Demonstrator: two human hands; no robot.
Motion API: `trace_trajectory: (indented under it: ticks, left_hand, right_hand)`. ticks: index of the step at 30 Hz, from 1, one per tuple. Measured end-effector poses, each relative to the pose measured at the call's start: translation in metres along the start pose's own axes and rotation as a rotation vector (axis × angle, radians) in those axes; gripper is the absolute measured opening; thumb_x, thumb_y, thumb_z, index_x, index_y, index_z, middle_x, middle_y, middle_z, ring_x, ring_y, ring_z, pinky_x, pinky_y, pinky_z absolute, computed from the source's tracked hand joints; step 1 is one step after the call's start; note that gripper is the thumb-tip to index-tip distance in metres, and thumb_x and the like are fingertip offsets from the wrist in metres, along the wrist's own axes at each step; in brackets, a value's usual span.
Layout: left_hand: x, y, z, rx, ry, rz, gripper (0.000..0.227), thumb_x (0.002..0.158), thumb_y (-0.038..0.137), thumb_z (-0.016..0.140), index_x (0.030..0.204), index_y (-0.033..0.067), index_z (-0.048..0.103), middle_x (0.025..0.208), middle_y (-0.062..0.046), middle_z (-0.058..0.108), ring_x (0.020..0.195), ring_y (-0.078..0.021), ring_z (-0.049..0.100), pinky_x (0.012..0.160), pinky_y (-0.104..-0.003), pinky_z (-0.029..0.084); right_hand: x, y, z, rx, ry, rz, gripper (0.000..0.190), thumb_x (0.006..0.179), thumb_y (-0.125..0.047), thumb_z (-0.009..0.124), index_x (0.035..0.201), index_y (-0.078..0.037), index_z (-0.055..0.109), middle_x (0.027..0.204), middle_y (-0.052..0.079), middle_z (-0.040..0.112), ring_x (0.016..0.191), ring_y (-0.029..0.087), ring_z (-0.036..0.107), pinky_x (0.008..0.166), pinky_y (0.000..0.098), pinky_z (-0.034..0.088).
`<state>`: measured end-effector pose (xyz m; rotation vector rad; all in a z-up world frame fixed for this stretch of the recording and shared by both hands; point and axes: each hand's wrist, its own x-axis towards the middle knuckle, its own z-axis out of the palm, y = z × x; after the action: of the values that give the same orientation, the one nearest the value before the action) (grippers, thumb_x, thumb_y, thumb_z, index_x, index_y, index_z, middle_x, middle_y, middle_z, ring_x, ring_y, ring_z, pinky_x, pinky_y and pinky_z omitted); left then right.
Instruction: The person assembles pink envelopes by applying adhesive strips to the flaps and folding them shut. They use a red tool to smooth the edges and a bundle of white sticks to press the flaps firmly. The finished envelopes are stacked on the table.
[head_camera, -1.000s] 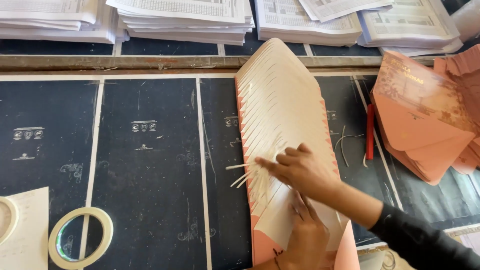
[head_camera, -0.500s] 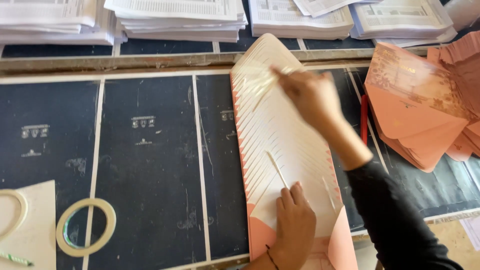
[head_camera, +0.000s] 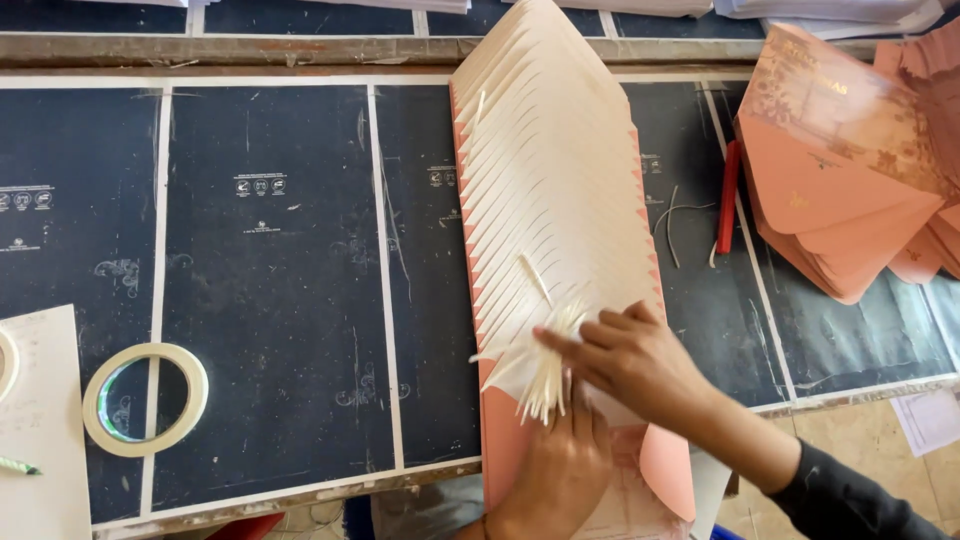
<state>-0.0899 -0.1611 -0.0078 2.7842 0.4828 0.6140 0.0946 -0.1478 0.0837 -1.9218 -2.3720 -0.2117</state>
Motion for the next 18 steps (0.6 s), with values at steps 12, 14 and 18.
trace_trajectory:
  ticks: [12,14,18]
  left_hand:
    - [-0.001,-0.018,-0.026,-0.037,0.113,0.127,0.042,0.097,-0.003,0.040,0.127,-0.0190,0.065,0.127,-0.040,0.068,0.123,-0.0534,0.065,0.121,-0.059,0.049]
    - [0.001,-0.018,-0.033,-0.053,0.135,0.132,0.040,0.100,-0.004,0.037,0.124,-0.0197,0.065,0.130,-0.040,0.067,0.127,-0.0549,0.064,0.119,-0.060,0.049]
    - [0.006,-0.013,-0.037,0.088,0.110,0.110,0.046,0.107,0.002,0.032,0.137,-0.0196,0.060,0.147,-0.039,0.060,0.141,-0.0509,0.058,0.126,-0.053,0.046]
  right_hand:
    - [0.062,-0.020,0.061,-0.152,0.098,0.185,0.043,0.107,-0.032,0.066,0.150,-0.035,0.067,0.076,-0.009,0.059,0.066,0.021,0.064,0.066,0.0408,0.039]
    - [0.070,-0.012,0.061,-0.172,0.085,0.186,0.041,0.109,-0.035,0.064,0.149,-0.039,0.068,0.076,-0.010,0.063,0.065,0.022,0.065,0.065,0.0407,0.039]
    - [0.083,0.014,0.057,0.017,0.031,0.245,0.041,0.110,-0.038,0.060,0.150,-0.035,0.068,0.085,-0.006,0.070,0.075,0.023,0.069,0.075,0.0432,0.042]
